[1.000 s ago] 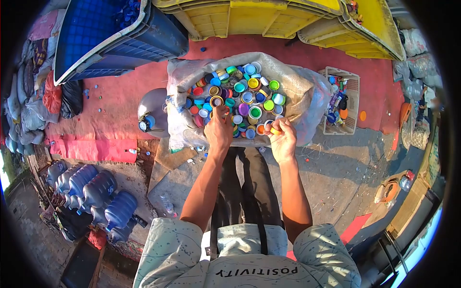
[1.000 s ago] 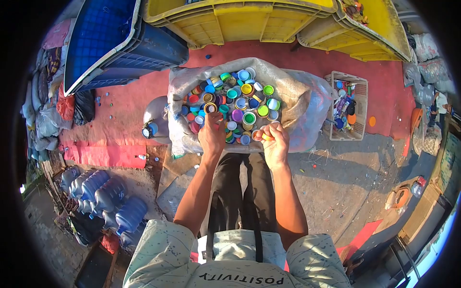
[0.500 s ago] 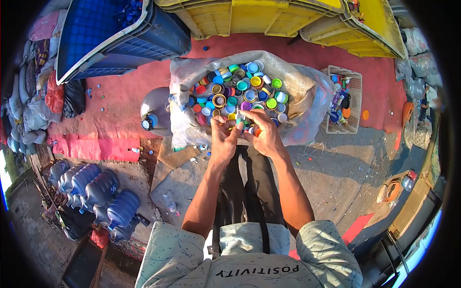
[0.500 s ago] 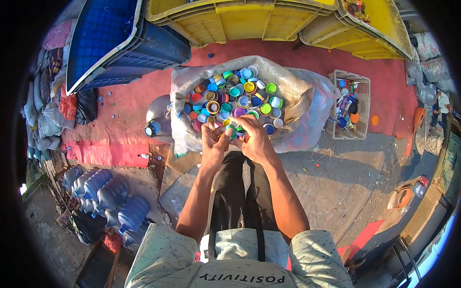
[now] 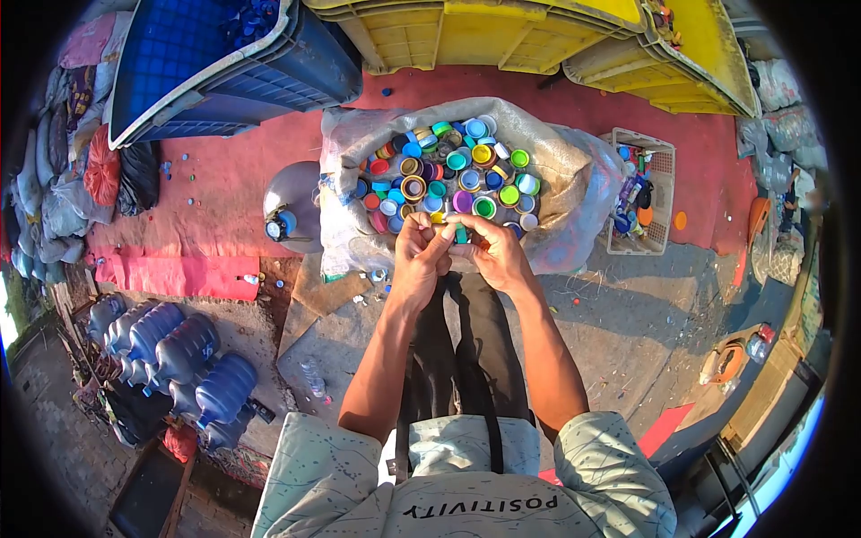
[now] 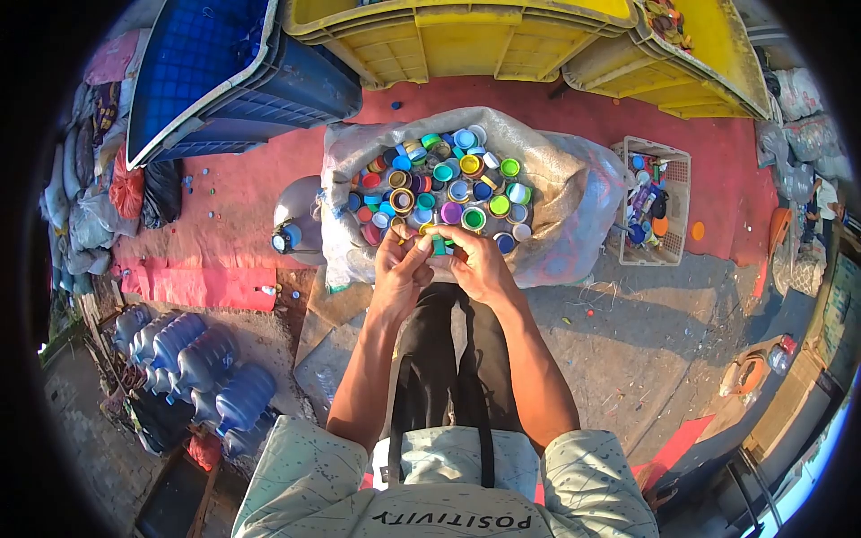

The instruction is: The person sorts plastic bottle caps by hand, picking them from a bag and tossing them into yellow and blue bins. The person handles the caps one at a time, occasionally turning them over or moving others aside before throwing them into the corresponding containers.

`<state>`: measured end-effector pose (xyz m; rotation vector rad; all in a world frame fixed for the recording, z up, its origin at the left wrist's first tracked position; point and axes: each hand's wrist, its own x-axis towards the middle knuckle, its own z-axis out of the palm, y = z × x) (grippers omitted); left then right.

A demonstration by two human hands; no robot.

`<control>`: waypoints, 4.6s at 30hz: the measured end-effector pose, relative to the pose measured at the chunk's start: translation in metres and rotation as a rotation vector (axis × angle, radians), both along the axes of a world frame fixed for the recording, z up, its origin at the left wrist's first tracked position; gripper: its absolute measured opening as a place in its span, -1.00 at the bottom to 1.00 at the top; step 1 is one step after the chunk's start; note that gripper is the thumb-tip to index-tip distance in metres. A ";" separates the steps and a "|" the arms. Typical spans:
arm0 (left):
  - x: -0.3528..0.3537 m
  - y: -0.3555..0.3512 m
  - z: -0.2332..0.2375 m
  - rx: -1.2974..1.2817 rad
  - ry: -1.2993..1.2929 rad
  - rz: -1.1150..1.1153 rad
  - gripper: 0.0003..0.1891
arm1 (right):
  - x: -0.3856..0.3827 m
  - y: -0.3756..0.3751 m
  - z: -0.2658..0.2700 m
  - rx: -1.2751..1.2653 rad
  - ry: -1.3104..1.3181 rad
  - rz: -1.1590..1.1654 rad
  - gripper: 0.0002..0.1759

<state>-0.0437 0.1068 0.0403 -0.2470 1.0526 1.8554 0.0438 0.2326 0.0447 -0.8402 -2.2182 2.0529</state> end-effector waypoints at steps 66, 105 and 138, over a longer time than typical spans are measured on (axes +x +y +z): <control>-0.052 -0.029 -0.044 -0.579 0.274 0.093 -0.88 | -0.020 0.016 -0.034 -0.807 0.263 -0.439 -0.73; 0.036 0.015 0.060 0.084 -0.391 -0.125 -0.80 | 0.081 -0.020 0.045 -1.348 0.261 -1.052 -0.65; 0.031 -0.072 0.019 -0.375 -0.297 0.150 -0.65 | 0.122 0.024 -0.002 0.295 -0.214 -0.384 -0.69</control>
